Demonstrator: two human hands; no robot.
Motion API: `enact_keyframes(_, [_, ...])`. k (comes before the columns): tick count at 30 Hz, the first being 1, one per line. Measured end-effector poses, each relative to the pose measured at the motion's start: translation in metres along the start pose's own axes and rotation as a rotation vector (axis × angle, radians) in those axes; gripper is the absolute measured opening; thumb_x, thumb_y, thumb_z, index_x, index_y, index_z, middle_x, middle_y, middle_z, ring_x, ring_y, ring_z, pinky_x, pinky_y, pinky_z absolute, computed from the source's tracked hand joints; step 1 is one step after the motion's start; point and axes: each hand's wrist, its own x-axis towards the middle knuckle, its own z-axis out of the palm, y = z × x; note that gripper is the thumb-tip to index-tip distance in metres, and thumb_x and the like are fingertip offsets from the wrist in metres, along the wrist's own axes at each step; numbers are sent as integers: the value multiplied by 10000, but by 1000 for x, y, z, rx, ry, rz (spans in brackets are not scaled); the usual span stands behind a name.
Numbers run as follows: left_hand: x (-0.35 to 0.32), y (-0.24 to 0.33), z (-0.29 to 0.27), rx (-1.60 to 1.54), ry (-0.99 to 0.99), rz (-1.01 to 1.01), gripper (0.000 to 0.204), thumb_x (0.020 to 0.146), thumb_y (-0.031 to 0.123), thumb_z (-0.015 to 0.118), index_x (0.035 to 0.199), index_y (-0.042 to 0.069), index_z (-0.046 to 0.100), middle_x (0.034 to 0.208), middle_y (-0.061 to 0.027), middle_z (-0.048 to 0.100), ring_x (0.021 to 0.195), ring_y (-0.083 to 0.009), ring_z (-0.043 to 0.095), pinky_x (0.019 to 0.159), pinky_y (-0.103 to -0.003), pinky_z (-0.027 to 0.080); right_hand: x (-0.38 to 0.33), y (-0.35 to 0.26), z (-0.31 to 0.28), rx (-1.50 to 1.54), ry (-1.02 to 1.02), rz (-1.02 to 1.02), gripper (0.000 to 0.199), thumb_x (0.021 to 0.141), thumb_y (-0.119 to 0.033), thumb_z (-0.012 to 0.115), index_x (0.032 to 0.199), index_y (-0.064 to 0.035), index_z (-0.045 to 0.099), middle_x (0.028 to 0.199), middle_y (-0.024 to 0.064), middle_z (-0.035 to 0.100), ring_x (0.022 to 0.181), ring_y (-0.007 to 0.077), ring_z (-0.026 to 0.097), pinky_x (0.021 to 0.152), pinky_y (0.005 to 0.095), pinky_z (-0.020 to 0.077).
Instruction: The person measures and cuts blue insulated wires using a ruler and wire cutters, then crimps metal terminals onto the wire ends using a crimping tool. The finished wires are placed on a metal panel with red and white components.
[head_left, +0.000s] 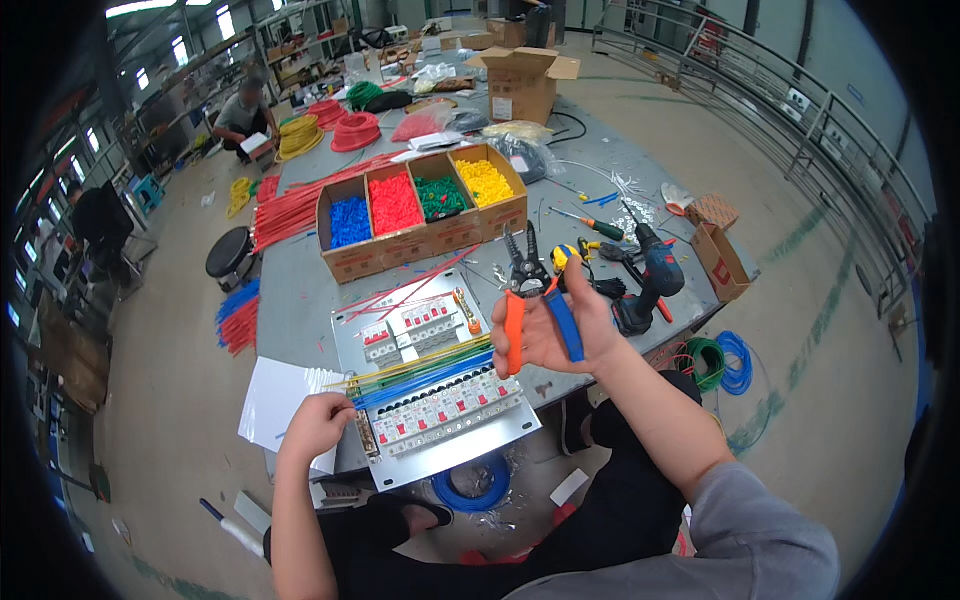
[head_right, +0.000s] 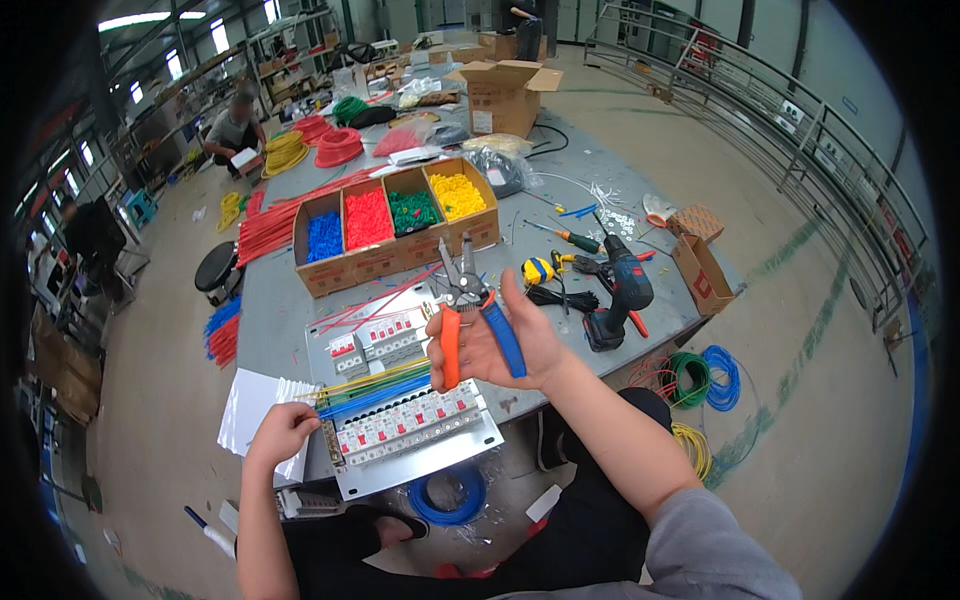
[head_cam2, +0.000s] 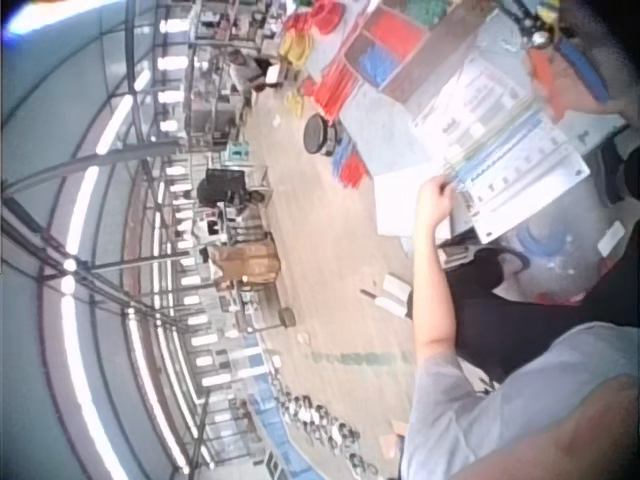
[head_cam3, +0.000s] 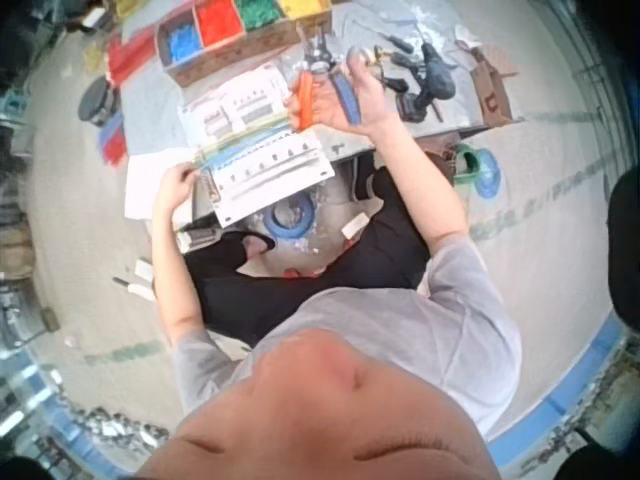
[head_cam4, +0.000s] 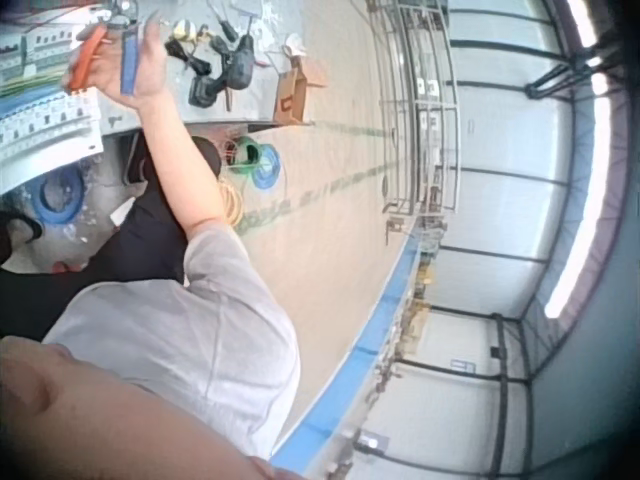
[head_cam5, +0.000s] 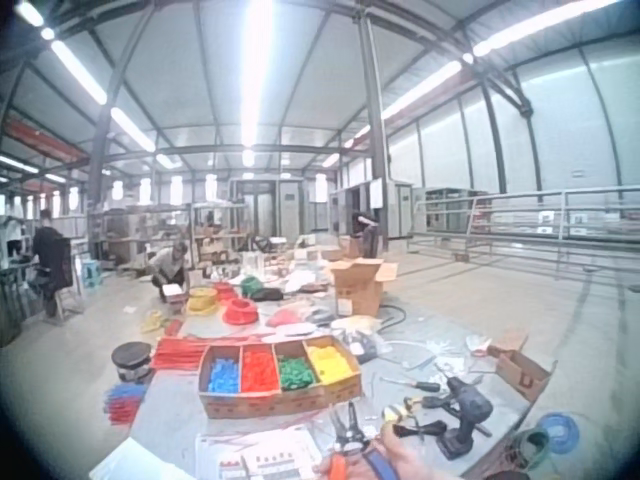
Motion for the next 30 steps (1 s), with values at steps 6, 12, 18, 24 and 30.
enact_keyframes(6, [-30, 10, -17, -498, 93, 48, 146, 991, 110, 713, 973, -29, 750, 767, -21, 675, 685, -95, 547, 642, -281, 450, -11, 8, 7, -374, 30, -39, 667, 1053, -548, 583, 1392, 25, 541, 1270, 198, 667, 1153, 344, 696, 1029, 472, 528])
enact_keyframes(12, [-39, 81, 28, -846, -63, 28, 164, 1045, 123, 657, 1039, -16, 744, 758, 15, 626, 682, -67, 541, 636, -241, 444, 2, 5, 28, -800, 170, -117, 479, 1009, -362, 736, 1326, -44, 569, 1258, 138, 686, 1110, 168, 686, 984, 339, 529])
enact_keyframes(18, [-28, 115, 66, -867, -322, 133, 199, 1082, 120, 619, 1114, -46, 724, 920, -89, 763, 871, -160, 700, 847, -309, 553, 9, 2, 25, -752, 210, -147, 484, 1009, -369, 744, 1328, -40, 589, 1162, 109, 728, 1096, 187, 698, 979, 357, 535])
enact_keyframes(24, [-25, 119, 86, -866, -551, 186, 220, 1087, 143, 607, 1141, -24, 739, 1024, -88, 792, 1004, -163, 709, 956, -331, 536, 15, 3, 55, -822, 155, -3, 575, 1002, -440, 742, 1368, -15, 616, 1107, 106, 750, 1068, 176, 696, 956, 345, 533])
enact_keyframes(30, [-29, 103, 81, -892, -315, 319, 334, 1089, 221, 598, 1360, 32, 648, 1221, -90, 707, 1166, -165, 643, 1035, -336, 496, 22, 14, 57, -778, 190, 141, 516, 994, -398, 772, 1344, -37, 656, 1041, 76, 751, 998, 135, 674, 948, 326, 521])
